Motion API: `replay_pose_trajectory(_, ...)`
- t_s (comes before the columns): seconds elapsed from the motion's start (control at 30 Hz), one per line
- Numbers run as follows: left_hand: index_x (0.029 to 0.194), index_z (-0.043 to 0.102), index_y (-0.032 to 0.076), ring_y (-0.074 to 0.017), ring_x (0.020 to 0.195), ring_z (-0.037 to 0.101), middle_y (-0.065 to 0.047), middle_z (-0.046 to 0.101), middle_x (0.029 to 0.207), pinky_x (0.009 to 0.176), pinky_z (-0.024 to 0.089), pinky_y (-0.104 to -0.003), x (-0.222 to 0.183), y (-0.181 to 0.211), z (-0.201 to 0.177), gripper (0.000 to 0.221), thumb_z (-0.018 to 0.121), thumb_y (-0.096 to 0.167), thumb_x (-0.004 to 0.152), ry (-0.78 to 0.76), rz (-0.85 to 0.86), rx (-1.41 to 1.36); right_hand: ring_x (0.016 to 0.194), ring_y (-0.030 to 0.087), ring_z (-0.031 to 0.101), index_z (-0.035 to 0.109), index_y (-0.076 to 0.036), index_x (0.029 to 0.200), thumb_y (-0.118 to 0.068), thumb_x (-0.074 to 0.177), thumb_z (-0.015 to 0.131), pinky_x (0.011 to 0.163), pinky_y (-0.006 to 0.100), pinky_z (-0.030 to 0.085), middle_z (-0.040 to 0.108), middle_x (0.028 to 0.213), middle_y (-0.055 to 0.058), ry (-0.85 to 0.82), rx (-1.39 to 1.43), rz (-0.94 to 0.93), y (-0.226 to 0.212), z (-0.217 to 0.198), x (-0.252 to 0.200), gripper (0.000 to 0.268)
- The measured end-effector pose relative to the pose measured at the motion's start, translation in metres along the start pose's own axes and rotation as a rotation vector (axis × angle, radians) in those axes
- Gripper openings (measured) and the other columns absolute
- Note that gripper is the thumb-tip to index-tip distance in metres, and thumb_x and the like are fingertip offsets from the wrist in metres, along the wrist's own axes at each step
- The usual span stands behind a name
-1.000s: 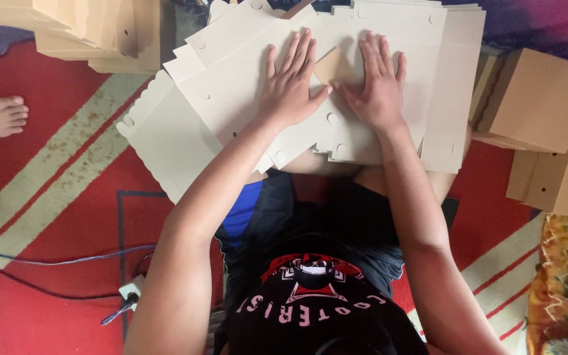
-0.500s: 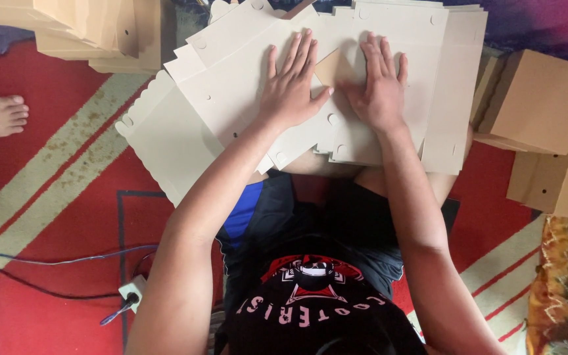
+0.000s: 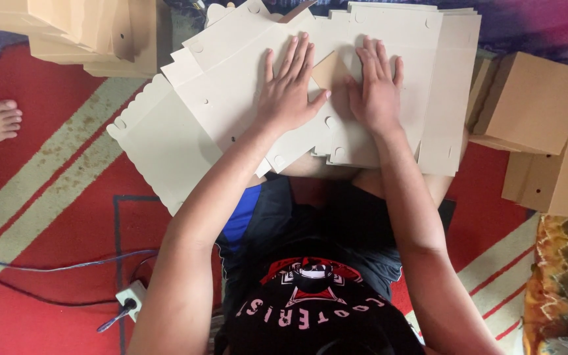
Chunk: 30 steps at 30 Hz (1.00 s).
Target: The person prepares cardboard packaging by hand, flattening out and folding precut cardboard sheets one at a time while seated on the floor.
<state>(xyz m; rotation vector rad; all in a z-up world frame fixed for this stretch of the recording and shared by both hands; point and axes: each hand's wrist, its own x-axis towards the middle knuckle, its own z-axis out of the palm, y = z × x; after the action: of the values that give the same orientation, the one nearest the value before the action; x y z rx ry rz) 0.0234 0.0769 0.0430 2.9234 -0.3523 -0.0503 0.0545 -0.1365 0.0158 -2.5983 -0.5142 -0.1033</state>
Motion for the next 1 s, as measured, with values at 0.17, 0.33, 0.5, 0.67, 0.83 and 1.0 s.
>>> replay_pose_trajectory(0.17, 0.165, 0.021, 0.006, -0.0238, 0.159, 0.009, -0.009, 0.009, 0.172, 0.126, 0.006, -0.059, -0.001, 0.001, -0.003, 0.088, 0.051, 0.062, 0.105, -0.003, 0.003, 0.005, 0.155, 0.036, 0.023, 0.044, -0.003, 0.153, -0.038, 0.106, 0.056, 0.121, 0.063, 0.010, 0.032, 0.167, 0.014, -0.025, -0.046, -0.029, -0.009, -0.008, -0.001, 0.060)
replay_pose_trajectory(0.33, 0.166, 0.020, 0.007, -0.0241, 0.159, 0.009, -0.008, 0.008, 0.172, 0.126, 0.007, -0.058, -0.001, 0.001, -0.004, 0.087, 0.050, 0.063, 0.105, -0.003, -0.007, 0.007, 0.156, 0.034, 0.021, 0.041, -0.005, 0.155, -0.019, 0.098, 0.056, 0.120, 0.065, 0.011, 0.029, 0.168, 0.012, -0.071, -0.115, -0.011, -0.008, -0.003, 0.000, 0.060)
replay_pose_trajectory(0.5, 0.165, 0.024, 0.007, -0.0244, 0.159, 0.011, -0.009, 0.010, 0.171, 0.126, 0.009, -0.059, -0.002, 0.000, 0.003, 0.088, 0.051, 0.064, 0.104, 0.054, 0.004, 0.022, 0.156, 0.032, 0.022, 0.042, -0.005, 0.153, -0.024, 0.110, 0.041, 0.121, 0.063, 0.012, 0.030, 0.168, 0.009, -0.053, -0.081, 0.024, -0.009, -0.003, 0.001, 0.047)
replay_pose_trajectory(0.67, 0.165, 0.023, 0.007, -0.0243, 0.159, 0.012, -0.009, 0.011, 0.171, 0.125, 0.010, -0.059, -0.003, 0.000, 0.001, 0.088, 0.049, 0.065, 0.104, 0.062, 0.007, 0.034, 0.156, 0.036, 0.024, 0.043, -0.004, 0.156, -0.038, 0.099, 0.059, 0.120, 0.066, 0.014, 0.030, 0.168, 0.014, -0.001, -0.123, -0.064, -0.008, -0.002, -0.004, 0.068)
replay_pose_trajectory(0.83, 0.165, 0.020, 0.007, -0.0245, 0.159, 0.010, -0.010, 0.010, 0.172, 0.125, 0.010, -0.057, -0.002, 0.000, -0.009, 0.089, 0.041, 0.067, 0.103, 0.050, 0.010, 0.057, 0.156, 0.033, 0.024, 0.044, -0.007, 0.155, -0.028, 0.107, 0.047, 0.121, 0.064, 0.013, 0.032, 0.168, 0.012, 0.002, -0.110, -0.033, -0.005, 0.001, 0.001, 0.053)
replay_pose_trajectory(1.0, 0.161, 0.027, 0.001, -0.0295, 0.159, 0.014, -0.018, 0.017, 0.171, 0.124, 0.006, -0.062, -0.007, 0.003, -0.022, 0.088, 0.053, 0.057, 0.098, -0.014, 0.006, -0.156, 0.158, 0.029, 0.020, 0.041, -0.016, 0.157, -0.059, 0.097, 0.061, 0.124, 0.064, 0.013, 0.028, 0.170, 0.007, -0.117, -0.168, 0.052, -0.008, -0.004, -0.001, 0.076)
